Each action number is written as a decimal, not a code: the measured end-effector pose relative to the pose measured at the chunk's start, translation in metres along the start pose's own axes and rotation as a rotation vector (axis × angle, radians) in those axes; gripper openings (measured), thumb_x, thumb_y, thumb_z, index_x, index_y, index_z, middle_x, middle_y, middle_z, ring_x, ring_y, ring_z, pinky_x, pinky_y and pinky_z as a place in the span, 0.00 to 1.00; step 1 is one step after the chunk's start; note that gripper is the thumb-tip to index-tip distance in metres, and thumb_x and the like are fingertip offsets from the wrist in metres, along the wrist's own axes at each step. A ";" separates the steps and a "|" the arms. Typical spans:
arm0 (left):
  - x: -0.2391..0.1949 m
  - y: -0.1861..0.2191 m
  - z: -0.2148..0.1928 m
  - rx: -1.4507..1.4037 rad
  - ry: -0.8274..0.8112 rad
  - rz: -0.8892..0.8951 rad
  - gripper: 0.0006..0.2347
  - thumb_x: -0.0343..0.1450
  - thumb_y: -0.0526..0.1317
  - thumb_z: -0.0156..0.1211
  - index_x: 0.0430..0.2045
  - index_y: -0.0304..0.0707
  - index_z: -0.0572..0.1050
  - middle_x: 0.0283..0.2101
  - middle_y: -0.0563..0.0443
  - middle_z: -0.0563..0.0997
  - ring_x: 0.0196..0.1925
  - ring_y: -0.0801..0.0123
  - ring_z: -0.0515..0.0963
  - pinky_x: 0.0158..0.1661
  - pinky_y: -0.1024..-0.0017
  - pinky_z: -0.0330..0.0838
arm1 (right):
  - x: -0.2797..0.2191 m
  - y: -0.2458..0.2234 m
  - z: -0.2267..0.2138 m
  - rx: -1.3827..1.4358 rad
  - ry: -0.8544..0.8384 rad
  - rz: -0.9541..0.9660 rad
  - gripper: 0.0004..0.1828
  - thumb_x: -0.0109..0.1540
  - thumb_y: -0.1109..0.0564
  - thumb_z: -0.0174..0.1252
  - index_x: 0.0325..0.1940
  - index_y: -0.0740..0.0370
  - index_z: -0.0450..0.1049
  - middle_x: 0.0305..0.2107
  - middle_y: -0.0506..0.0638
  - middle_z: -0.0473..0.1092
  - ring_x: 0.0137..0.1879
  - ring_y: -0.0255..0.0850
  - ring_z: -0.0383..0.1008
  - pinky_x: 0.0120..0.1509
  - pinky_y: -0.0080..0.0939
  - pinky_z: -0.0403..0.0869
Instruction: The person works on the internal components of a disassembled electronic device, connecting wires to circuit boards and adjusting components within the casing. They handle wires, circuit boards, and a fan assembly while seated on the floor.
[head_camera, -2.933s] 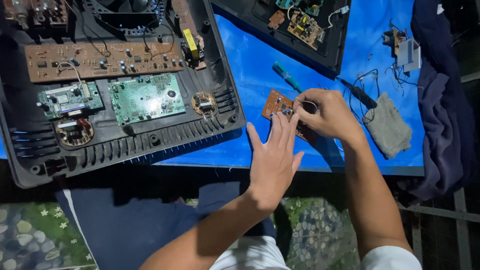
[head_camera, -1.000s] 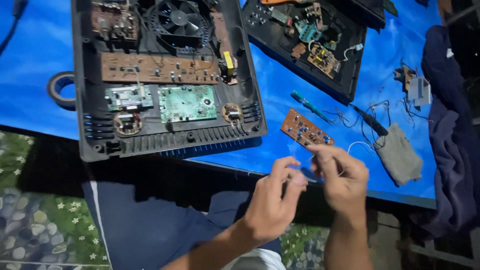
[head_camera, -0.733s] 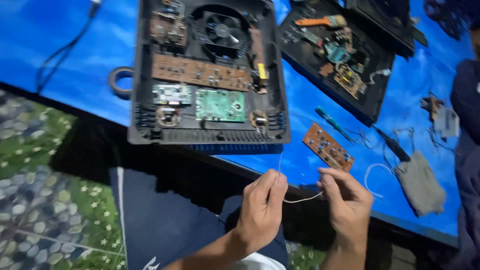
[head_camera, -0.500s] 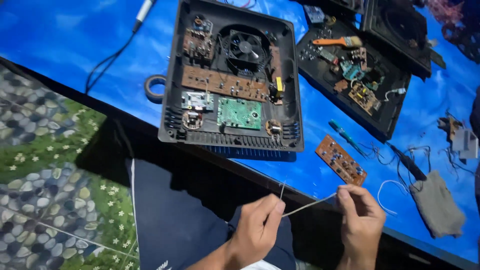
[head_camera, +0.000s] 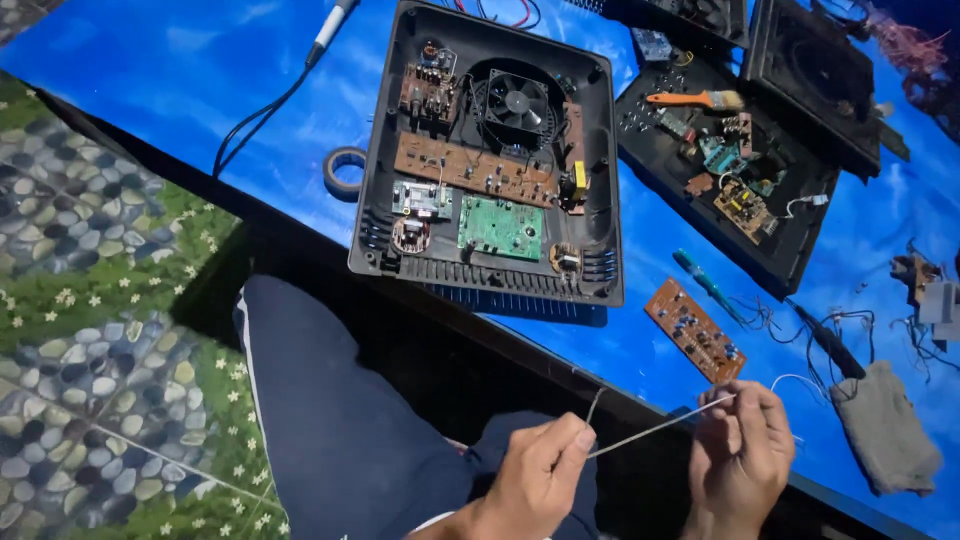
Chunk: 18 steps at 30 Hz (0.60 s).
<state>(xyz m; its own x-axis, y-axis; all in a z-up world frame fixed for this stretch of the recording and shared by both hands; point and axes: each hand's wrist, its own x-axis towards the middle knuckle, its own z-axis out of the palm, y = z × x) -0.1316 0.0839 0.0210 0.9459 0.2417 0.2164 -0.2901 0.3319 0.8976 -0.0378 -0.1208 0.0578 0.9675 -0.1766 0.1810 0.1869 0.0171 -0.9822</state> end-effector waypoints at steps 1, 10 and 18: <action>-0.001 -0.007 0.001 0.004 -0.004 0.009 0.10 0.76 0.29 0.51 0.23 0.31 0.68 0.19 0.53 0.66 0.19 0.72 0.59 0.22 0.71 0.57 | 0.001 0.002 0.000 0.008 0.000 -0.007 0.07 0.74 0.58 0.50 0.50 0.64 0.71 0.36 0.51 0.70 0.44 0.38 0.72 0.57 0.38 0.73; 0.010 -0.006 -0.014 0.068 0.085 0.016 0.11 0.76 0.30 0.50 0.20 0.34 0.68 0.17 0.56 0.64 0.17 0.76 0.58 0.19 0.74 0.56 | 0.036 -0.013 -0.056 -0.046 0.109 -0.123 0.06 0.79 0.54 0.48 0.47 0.51 0.64 0.34 0.38 0.61 0.40 0.26 0.61 0.45 0.25 0.64; 0.023 0.032 -0.019 0.132 -0.359 0.002 0.02 0.75 0.29 0.51 0.32 0.32 0.69 0.31 0.42 0.76 0.26 0.58 0.74 0.31 0.64 0.71 | -0.009 0.002 0.006 -0.402 -0.520 0.377 0.13 0.60 0.68 0.57 0.45 0.76 0.84 0.42 0.62 0.81 0.43 0.47 0.78 0.45 0.44 0.76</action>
<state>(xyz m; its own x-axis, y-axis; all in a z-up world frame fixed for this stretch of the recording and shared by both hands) -0.1214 0.1174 0.0476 0.9428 -0.1003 0.3179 -0.2930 0.2055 0.9338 -0.0449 -0.1132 0.0545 0.9278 0.2591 -0.2683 -0.1524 -0.3933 -0.9067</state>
